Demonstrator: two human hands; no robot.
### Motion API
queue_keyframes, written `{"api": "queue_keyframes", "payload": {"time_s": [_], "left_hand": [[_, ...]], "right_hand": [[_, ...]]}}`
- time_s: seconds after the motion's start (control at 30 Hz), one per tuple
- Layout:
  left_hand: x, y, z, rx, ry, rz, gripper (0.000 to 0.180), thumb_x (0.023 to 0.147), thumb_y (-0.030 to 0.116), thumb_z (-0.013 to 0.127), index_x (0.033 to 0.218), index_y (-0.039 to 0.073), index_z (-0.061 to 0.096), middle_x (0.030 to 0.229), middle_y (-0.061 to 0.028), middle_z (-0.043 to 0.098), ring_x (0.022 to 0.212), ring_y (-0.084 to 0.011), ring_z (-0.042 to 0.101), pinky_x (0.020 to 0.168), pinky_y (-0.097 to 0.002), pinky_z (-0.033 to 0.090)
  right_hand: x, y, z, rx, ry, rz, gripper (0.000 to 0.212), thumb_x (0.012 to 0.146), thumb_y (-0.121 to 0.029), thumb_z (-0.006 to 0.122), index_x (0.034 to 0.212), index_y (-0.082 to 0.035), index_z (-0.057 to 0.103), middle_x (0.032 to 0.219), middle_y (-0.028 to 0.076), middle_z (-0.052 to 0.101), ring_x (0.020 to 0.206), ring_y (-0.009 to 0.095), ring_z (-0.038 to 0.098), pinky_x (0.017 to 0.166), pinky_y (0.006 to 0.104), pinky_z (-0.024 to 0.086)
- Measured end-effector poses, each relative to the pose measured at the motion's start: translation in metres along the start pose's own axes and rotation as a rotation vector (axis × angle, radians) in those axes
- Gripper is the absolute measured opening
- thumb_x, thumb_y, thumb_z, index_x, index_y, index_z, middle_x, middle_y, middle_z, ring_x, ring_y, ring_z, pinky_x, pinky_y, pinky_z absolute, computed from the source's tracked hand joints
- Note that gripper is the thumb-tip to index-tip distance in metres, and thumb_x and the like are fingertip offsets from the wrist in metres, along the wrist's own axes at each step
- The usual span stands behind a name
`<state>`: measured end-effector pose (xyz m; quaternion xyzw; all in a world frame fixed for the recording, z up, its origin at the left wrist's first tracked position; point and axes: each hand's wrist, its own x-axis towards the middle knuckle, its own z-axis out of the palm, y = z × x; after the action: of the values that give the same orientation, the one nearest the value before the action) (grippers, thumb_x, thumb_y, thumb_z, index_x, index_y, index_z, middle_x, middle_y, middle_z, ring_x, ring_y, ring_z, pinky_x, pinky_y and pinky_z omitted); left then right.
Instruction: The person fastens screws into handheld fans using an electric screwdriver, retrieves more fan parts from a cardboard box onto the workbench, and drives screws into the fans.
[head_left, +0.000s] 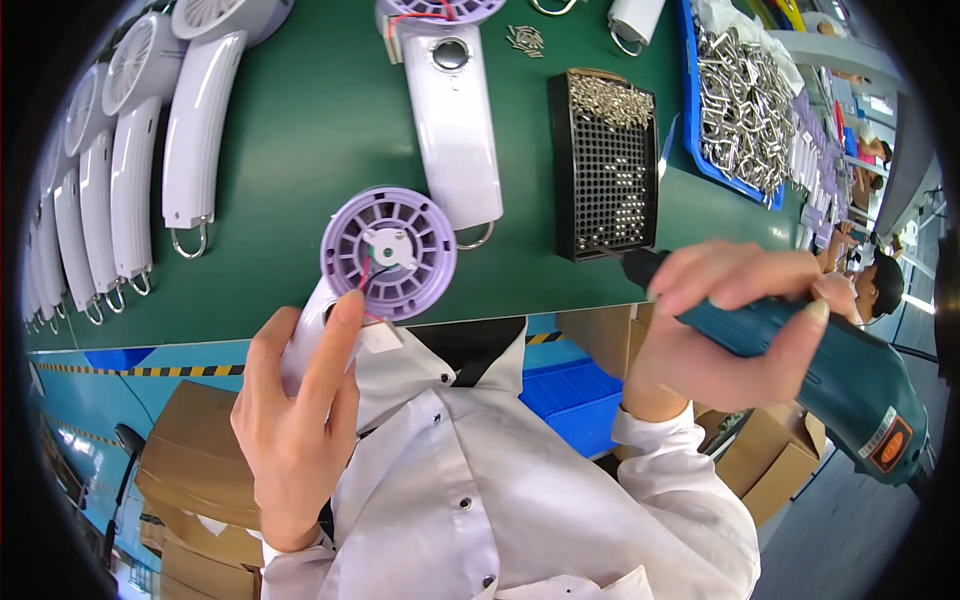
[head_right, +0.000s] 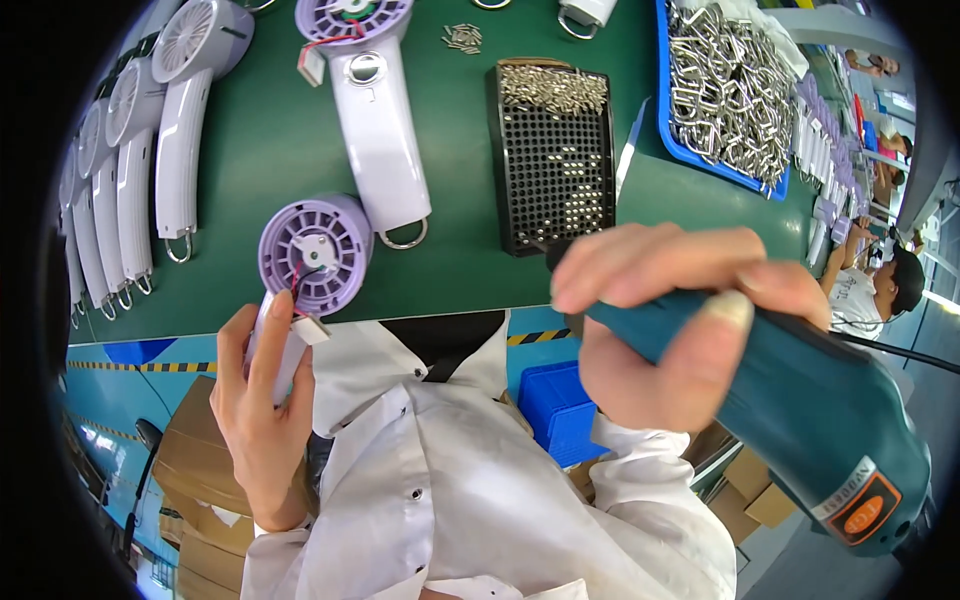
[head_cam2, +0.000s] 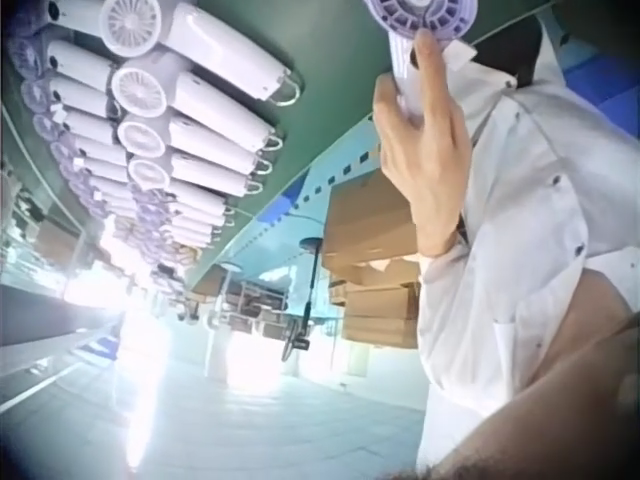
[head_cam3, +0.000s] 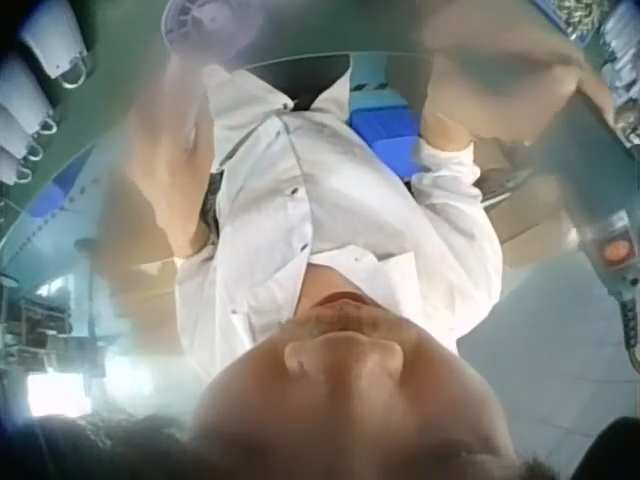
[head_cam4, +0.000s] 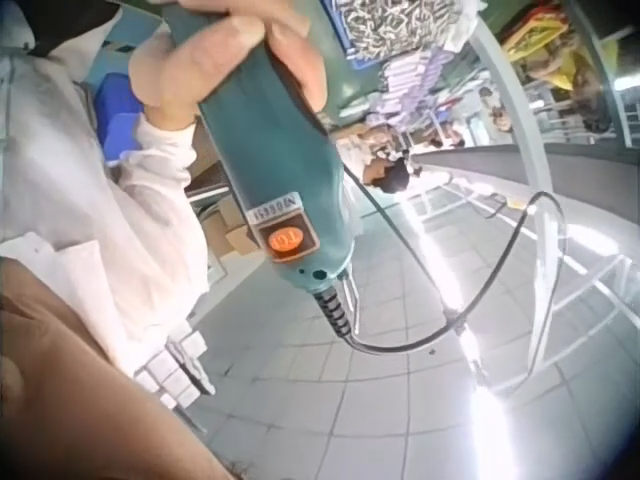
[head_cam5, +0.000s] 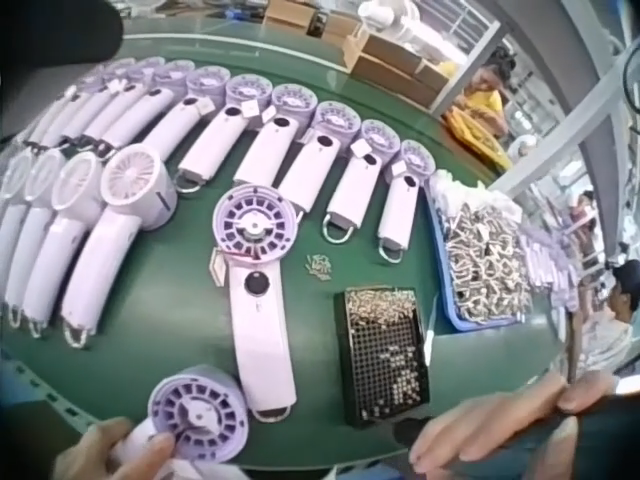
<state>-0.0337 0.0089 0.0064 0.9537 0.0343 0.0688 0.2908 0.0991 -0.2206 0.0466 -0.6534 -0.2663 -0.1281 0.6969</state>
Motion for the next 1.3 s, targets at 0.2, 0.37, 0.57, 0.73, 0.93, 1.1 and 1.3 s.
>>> {"api": "queue_keyframes", "payload": {"time_s": [0.2, 0.37, 0.57, 0.73, 0.93, 1.1, 1.3], "left_hand": [[0.0, -0.004, 0.0, 0.023, 0.022, 0.058, 0.072, 0.058, -0.007, 0.064, 0.124, 0.022, 0.066, 0.098, -0.0114, 0.055, 0.069, -0.0209, 0.054, 0.052, -0.0293, 0.045], [-0.002, -0.008, 0.002, 0.067, 0.038, 0.079, 0.076, 0.057, -0.007, 0.06, 0.126, 0.025, 0.065, 0.096, -0.0099, 0.053, 0.063, -0.0168, 0.049, 0.048, -0.0261, 0.041], [-0.004, -0.01, 0.004, 0.042, 0.058, 0.052, 0.069, 0.064, 0.002, 0.063, 0.128, 0.029, 0.062, 0.098, -0.0084, 0.053, 0.063, -0.0162, 0.048, 0.043, -0.0259, 0.04], [-0.005, -0.011, 0.003, 0.057, 0.028, 0.079, 0.075, 0.064, 0.0, 0.06, 0.132, 0.03, 0.058, 0.099, -0.0089, 0.053, 0.062, -0.0161, 0.046, 0.042, -0.0249, 0.039], [-0.004, -0.013, 0.004, 0.057, 0.034, 0.086, 0.075, 0.064, 0.0, 0.06, 0.133, 0.03, 0.057, 0.099, -0.0089, 0.053, 0.061, -0.0161, 0.046, 0.042, -0.0246, 0.039], [-0.005, -0.013, 0.002, 0.067, 0.033, 0.09, 0.075, 0.064, 0.001, 0.06, 0.133, 0.03, 0.057, 0.1, -0.009, 0.054, 0.06, -0.0157, 0.045, 0.041, -0.0242, 0.038], [-0.007, -0.013, 0.004, 0.055, 0.039, 0.072, 0.069, 0.069, 0.008, 0.06, 0.134, 0.029, 0.055, 0.1, -0.0094, 0.055, 0.059, -0.0147, 0.045, 0.042, -0.0232, 0.039]], "right_hand": [[0.022, -0.027, 0.025, 0.187, -0.009, -0.036, 0.038, 0.095, -0.035, 0.04, 0.112, -0.003, 0.049, 0.072, 0.008, 0.046, 0.04, 0.018, 0.041, 0.037, 0.0337, 0.036], [0.036, -0.024, 0.072, 0.331, -0.139, -0.048, 0.041, 0.094, -0.037, 0.042, 0.112, -0.001, 0.048, 0.075, 0.008, 0.045, 0.04, 0.018, 0.04, 0.038, 0.0327, 0.037], [0.04, -0.012, 0.099, 0.455, -0.209, 0.034, 0.043, 0.097, -0.035, 0.037, 0.114, 0.003, 0.044, 0.079, 0.01, 0.046, 0.045, 0.019, 0.043, 0.04, 0.0344, 0.04], [0.046, -0.006, 0.1, 0.504, -0.297, 0.064, 0.042, 0.098, -0.034, 0.035, 0.114, 0.003, 0.045, 0.08, 0.011, 0.048, 0.045, 0.021, 0.045, 0.04, 0.0363, 0.041], [0.046, 0.0, 0.103, 0.479, -0.286, 0.071, 0.04, 0.097, -0.034, 0.035, 0.115, 0.0, 0.046, 0.08, 0.012, 0.05, 0.044, 0.022, 0.046, 0.038, 0.0368, 0.041], [0.044, 0.004, 0.108, 0.455, -0.285, 0.074, 0.038, 0.097, -0.033, 0.035, 0.117, -0.004, 0.046, 0.076, 0.012, 0.05, 0.04, 0.022, 0.043, 0.035, 0.0372, 0.04], [0.032, 0.006, 0.122, 0.29, -0.375, -0.005, 0.037, 0.098, -0.033, 0.034, 0.121, -0.006, 0.043, 0.075, 0.014, 0.051, 0.041, 0.025, 0.047, 0.036, 0.0403, 0.044]]}}
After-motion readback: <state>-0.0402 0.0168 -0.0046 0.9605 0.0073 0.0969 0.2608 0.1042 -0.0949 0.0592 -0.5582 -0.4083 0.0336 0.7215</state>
